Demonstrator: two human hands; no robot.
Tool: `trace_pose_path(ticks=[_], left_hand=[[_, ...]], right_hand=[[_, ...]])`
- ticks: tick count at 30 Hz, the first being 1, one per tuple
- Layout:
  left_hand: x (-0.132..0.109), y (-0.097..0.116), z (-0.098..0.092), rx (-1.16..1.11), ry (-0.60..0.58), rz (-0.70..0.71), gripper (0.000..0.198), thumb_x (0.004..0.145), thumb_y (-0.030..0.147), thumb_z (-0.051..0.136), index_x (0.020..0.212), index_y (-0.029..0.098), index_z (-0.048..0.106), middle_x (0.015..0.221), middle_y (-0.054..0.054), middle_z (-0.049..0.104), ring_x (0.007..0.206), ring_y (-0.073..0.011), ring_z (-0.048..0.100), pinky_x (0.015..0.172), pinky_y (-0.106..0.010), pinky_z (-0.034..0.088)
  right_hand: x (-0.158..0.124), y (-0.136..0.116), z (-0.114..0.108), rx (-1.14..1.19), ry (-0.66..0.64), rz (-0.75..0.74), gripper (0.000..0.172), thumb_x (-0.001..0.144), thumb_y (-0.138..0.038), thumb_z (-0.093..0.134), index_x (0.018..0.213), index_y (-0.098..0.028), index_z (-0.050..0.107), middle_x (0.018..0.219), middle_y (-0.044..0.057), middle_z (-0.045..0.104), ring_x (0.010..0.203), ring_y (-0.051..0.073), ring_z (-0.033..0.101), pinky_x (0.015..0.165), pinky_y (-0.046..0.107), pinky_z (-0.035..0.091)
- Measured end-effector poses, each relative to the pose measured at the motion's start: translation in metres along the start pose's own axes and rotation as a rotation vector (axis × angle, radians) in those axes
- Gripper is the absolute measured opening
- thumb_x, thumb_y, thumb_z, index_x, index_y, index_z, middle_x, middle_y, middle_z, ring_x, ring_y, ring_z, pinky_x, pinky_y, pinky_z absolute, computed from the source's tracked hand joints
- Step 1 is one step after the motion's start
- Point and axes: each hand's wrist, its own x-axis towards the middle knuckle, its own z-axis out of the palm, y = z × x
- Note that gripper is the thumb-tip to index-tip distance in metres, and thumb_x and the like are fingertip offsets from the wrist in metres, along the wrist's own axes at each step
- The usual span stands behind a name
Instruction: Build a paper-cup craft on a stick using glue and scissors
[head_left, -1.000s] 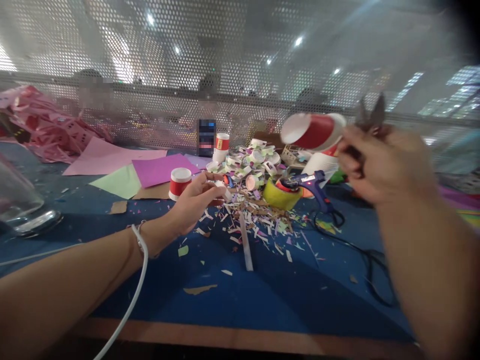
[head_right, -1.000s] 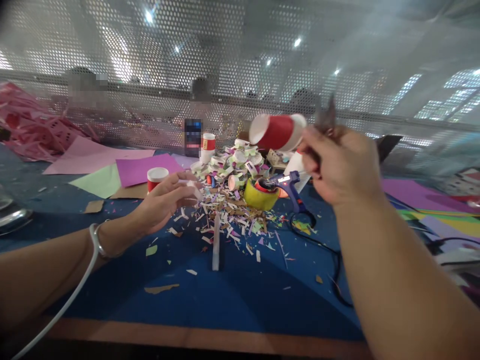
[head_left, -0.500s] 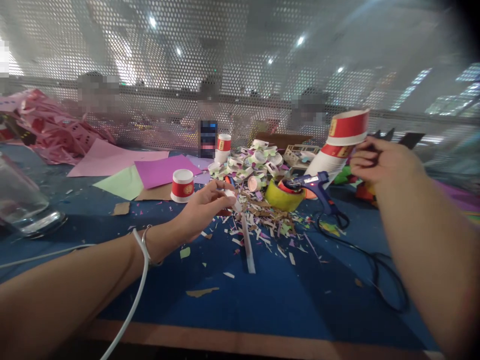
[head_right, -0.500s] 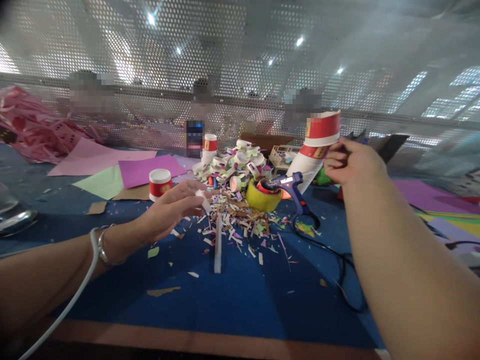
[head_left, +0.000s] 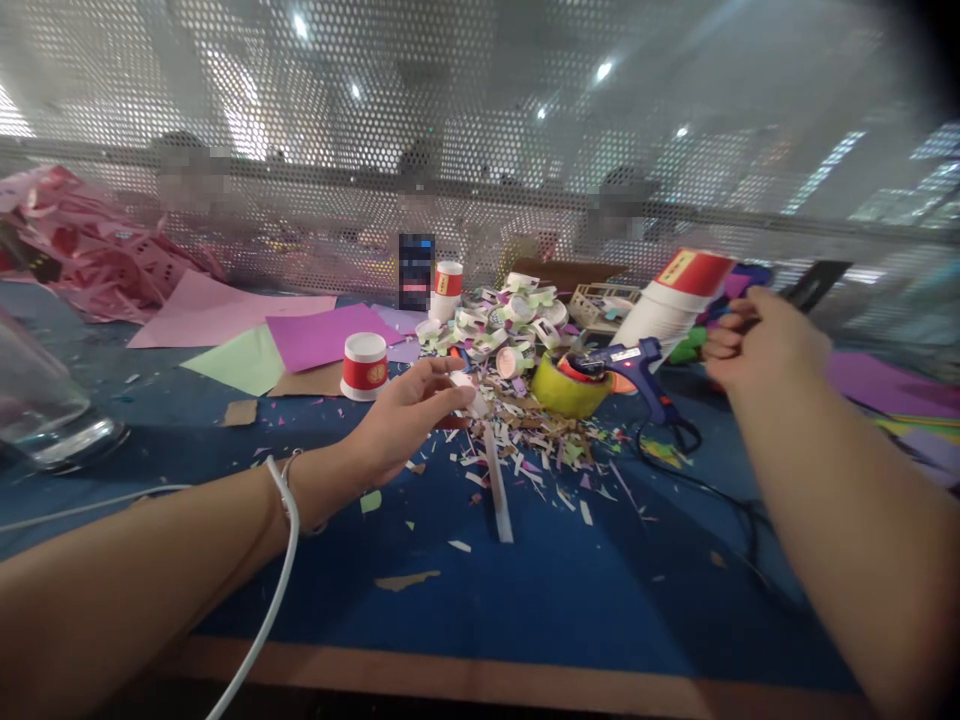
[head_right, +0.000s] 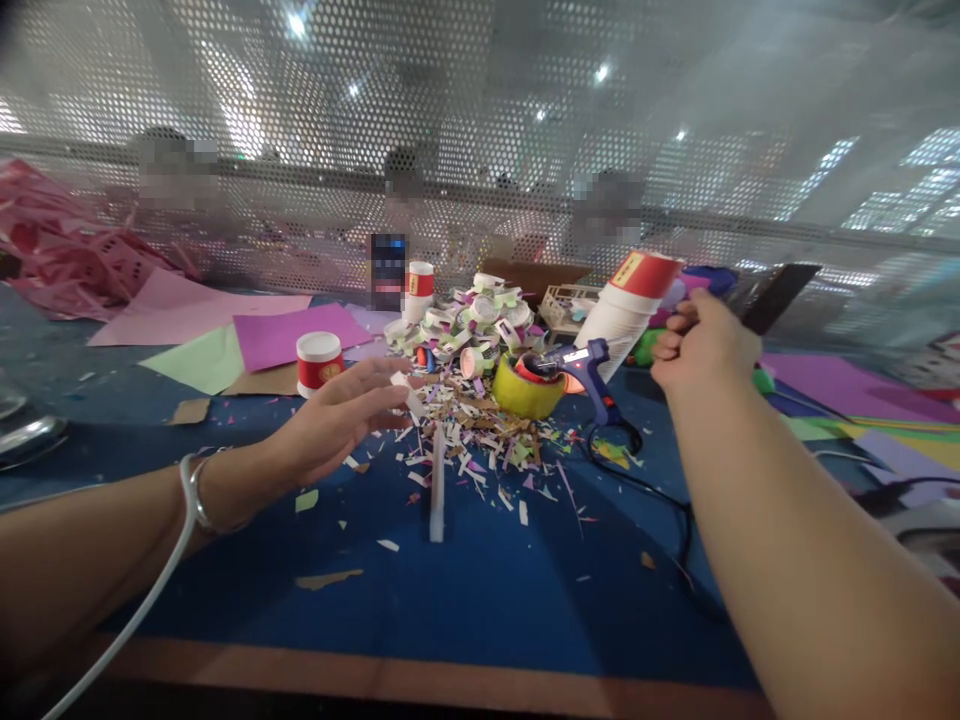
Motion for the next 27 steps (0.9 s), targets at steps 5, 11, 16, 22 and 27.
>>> trace_pose_path(ticks=[5, 11, 16, 22, 27], left_hand=[[0.002, 0.0, -0.001, -0.032, 0.043, 0.077, 0.039, 0.084, 0.029, 0.078, 0.118, 0.015, 0.065, 0.107, -0.008, 0.066, 0.1, -0.0191, 0.062, 0.093, -0.036, 0.052], [-0.004, 0.002, 0.002, -0.049, 0.021, 0.135, 0.045, 0.085, 0.029, 0.078, 0.126, 0.016, 0.064, 0.103, -0.007, 0.067, 0.1, -0.0195, 0.065, 0.099, -0.04, 0.051], [-0.01, 0.004, 0.009, -0.033, -0.029, 0.1, 0.049, 0.086, 0.028, 0.078, 0.13, 0.016, 0.06, 0.106, -0.007, 0.069, 0.103, -0.021, 0.067, 0.101, -0.04, 0.049], [-0.009, 0.005, 0.012, -0.045, 0.012, 0.067, 0.046, 0.084, 0.026, 0.079, 0.125, 0.016, 0.061, 0.106, -0.007, 0.071, 0.106, -0.0214, 0.067, 0.102, -0.039, 0.047], [-0.007, 0.003, 0.012, -0.039, 0.036, 0.06, 0.041, 0.084, 0.026, 0.08, 0.12, 0.016, 0.064, 0.111, -0.007, 0.071, 0.11, -0.0201, 0.064, 0.106, -0.037, 0.044]], right_hand=[[-0.057, -0.022, 0.026, 0.122, -0.028, 0.0, 0.034, 0.1, -0.033, 0.058, 0.069, -0.019, 0.059, 0.052, -0.004, 0.047, 0.036, 0.005, 0.03, 0.051, 0.039, 0.007], [-0.14, -0.012, 0.043, -0.005, -0.671, -0.078, 0.037, 0.095, -0.054, 0.065, 0.084, -0.018, 0.067, 0.06, -0.003, 0.046, 0.047, 0.007, 0.034, 0.047, 0.033, 0.016], [-0.168, -0.007, 0.042, -0.246, -0.865, -0.173, 0.041, 0.097, -0.06, 0.058, 0.093, -0.02, 0.066, 0.066, -0.003, 0.045, 0.054, 0.009, 0.037, 0.049, 0.029, 0.026], [-0.176, -0.009, 0.036, -0.273, -0.926, -0.182, 0.037, 0.094, -0.056, 0.066, 0.107, -0.021, 0.064, 0.079, 0.001, 0.061, 0.067, 0.013, 0.053, 0.057, 0.027, 0.04], [-0.177, -0.002, 0.032, -0.265, -0.97, -0.199, 0.033, 0.093, -0.05, 0.07, 0.11, -0.022, 0.062, 0.093, 0.003, 0.069, 0.077, 0.015, 0.061, 0.064, 0.028, 0.047]])
